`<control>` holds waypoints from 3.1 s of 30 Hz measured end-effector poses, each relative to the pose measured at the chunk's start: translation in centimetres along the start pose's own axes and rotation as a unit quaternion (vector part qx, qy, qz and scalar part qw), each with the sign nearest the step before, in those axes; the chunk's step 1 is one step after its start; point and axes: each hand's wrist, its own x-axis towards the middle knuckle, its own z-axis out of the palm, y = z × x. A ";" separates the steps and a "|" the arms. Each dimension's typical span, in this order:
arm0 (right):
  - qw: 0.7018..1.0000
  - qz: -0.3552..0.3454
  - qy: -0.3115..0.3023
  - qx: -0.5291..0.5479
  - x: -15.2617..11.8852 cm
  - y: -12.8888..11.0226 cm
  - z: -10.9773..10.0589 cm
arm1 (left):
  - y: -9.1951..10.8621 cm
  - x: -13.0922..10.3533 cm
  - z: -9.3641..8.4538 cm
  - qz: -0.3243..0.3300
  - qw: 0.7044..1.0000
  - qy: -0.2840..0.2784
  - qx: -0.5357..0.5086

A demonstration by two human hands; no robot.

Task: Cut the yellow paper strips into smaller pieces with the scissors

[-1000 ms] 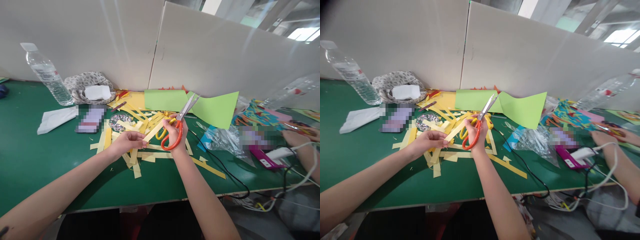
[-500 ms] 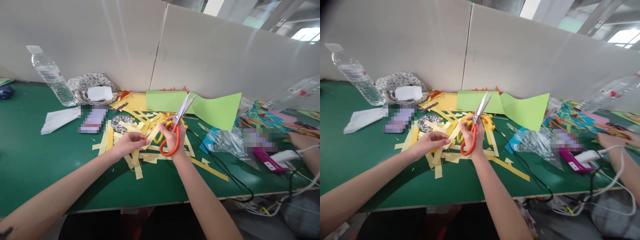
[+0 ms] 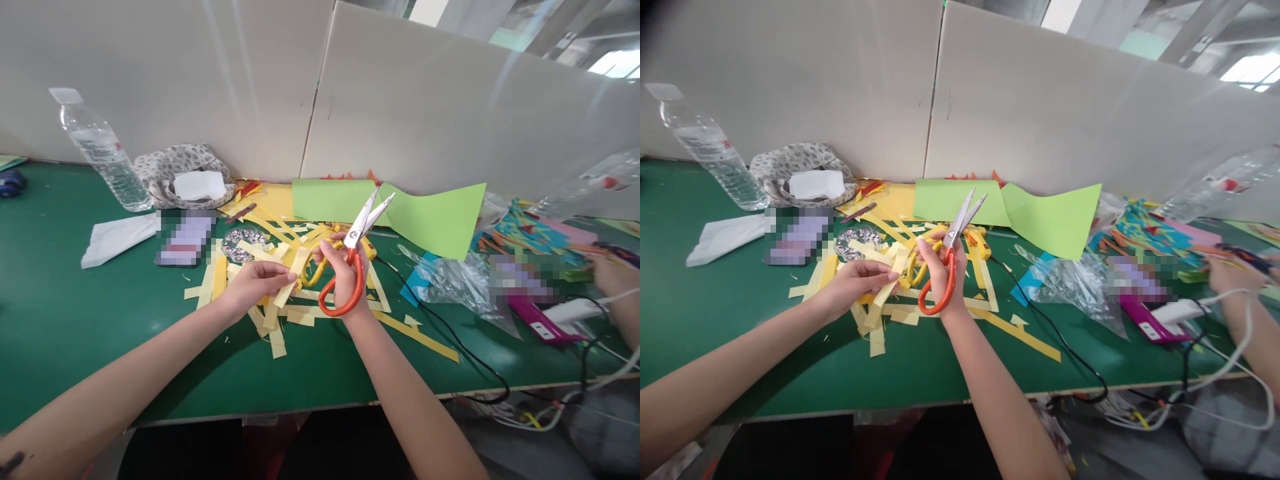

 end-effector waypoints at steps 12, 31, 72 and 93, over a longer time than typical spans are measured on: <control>0.998 -0.017 -0.064 -0.020 -0.4 0.0 0.2 | -0.2 0.2 -0.1 0.001 1.000 -0.011 -0.007; 0.999 -0.009 -0.031 -0.026 0.3 0.0 -0.2 | 0.3 1.1 -1.9 0.028 0.985 0.102 -0.139; 0.987 0.030 -0.152 -0.053 -0.6 0.0 0.6 | 0.5 0.0 -0.6 0.020 0.999 -0.023 -0.020; 0.835 -0.220 -0.198 -0.465 -0.2 0.9 -0.4 | 0.5 0.7 -1.1 0.171 0.976 0.125 -0.045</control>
